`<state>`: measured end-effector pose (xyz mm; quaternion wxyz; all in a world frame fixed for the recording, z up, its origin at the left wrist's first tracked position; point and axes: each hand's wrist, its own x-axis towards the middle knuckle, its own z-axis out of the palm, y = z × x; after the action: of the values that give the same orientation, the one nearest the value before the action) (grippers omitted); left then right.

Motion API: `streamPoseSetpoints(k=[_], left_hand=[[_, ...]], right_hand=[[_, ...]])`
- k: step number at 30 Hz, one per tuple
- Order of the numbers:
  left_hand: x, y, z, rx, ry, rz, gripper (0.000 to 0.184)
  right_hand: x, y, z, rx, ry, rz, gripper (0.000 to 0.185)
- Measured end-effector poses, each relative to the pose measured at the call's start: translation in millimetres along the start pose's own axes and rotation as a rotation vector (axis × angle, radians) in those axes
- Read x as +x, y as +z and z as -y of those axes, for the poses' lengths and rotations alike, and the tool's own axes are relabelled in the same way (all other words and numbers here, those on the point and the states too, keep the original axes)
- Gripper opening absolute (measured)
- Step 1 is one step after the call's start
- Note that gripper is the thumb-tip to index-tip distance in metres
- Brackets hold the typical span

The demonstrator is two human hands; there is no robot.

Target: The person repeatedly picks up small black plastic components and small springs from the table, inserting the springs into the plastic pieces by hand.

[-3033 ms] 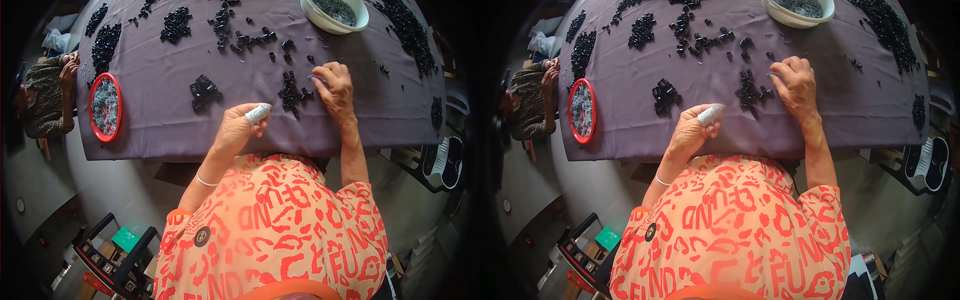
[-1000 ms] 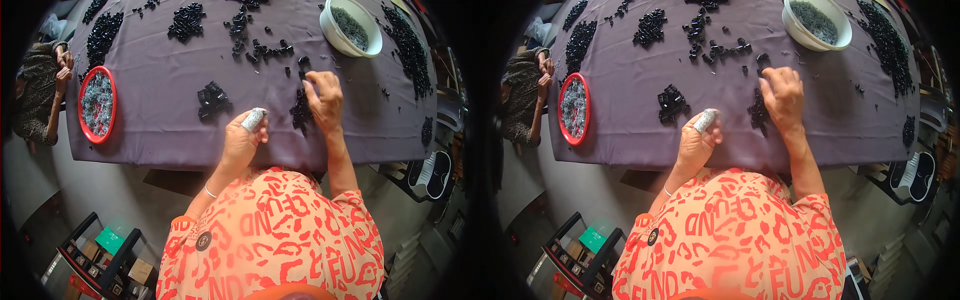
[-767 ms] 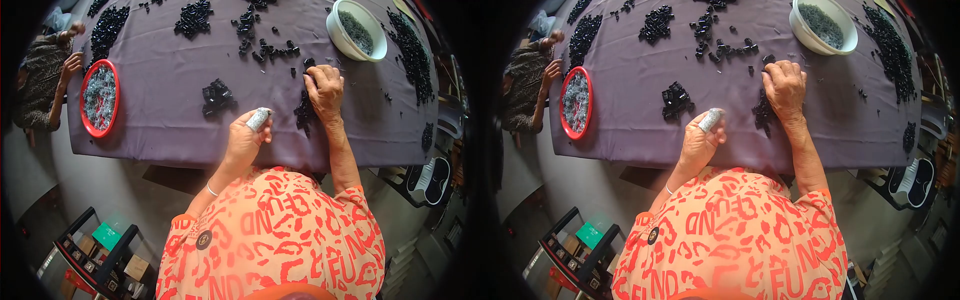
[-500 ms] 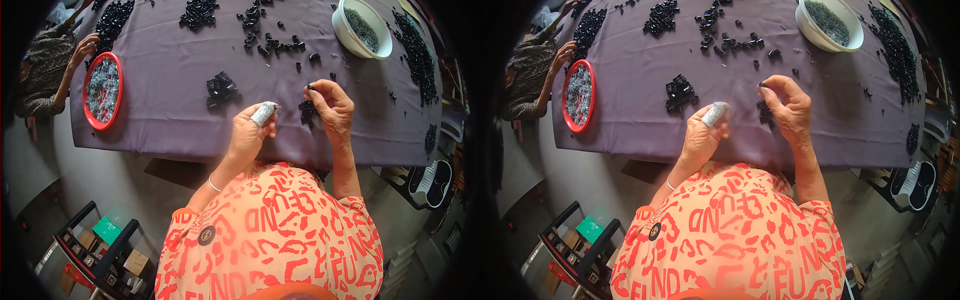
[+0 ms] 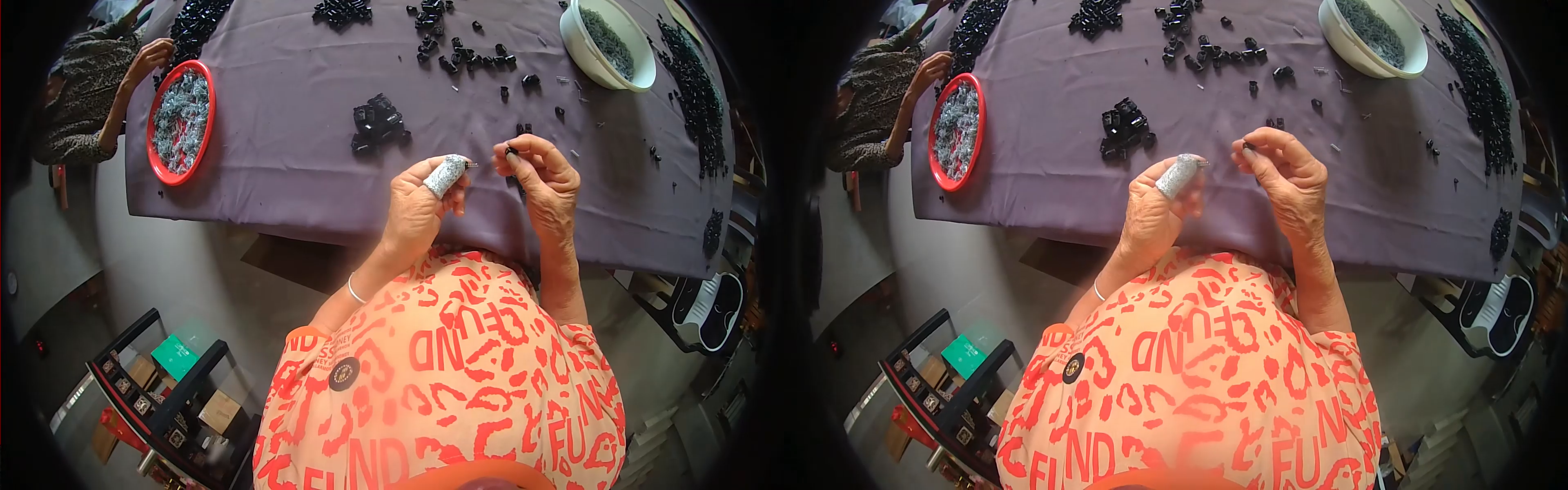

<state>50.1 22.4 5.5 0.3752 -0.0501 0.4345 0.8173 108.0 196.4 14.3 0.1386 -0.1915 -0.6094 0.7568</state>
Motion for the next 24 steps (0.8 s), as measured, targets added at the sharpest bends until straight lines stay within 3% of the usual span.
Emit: streamPoseSetpoints(k=[3,6,9,18,24], left_hand=[[-1,2,2,-0.001,0.005,-0.024,0.024],[-1,2,3,-0.002,0.008,-0.025,0.024],[-2,5,5,0.002,0.022,-0.055,0.024],[-8,12,0,0.202,0.156,-0.100,0.025],[-10,16,-3,0.235,0.207,-0.079,0.021]], right_hand=[[2,-5,-8,-0.493,-0.347,-0.010,0.015],[-9,2,2,-0.233,-0.084,-0.055,0.014],[-14,4,11,-0.059,0.045,0.061,0.014],[-23,19,15,-0.099,-0.057,0.056,0.014],[-25,25,16,-0.040,-0.014,0.066,0.014]])
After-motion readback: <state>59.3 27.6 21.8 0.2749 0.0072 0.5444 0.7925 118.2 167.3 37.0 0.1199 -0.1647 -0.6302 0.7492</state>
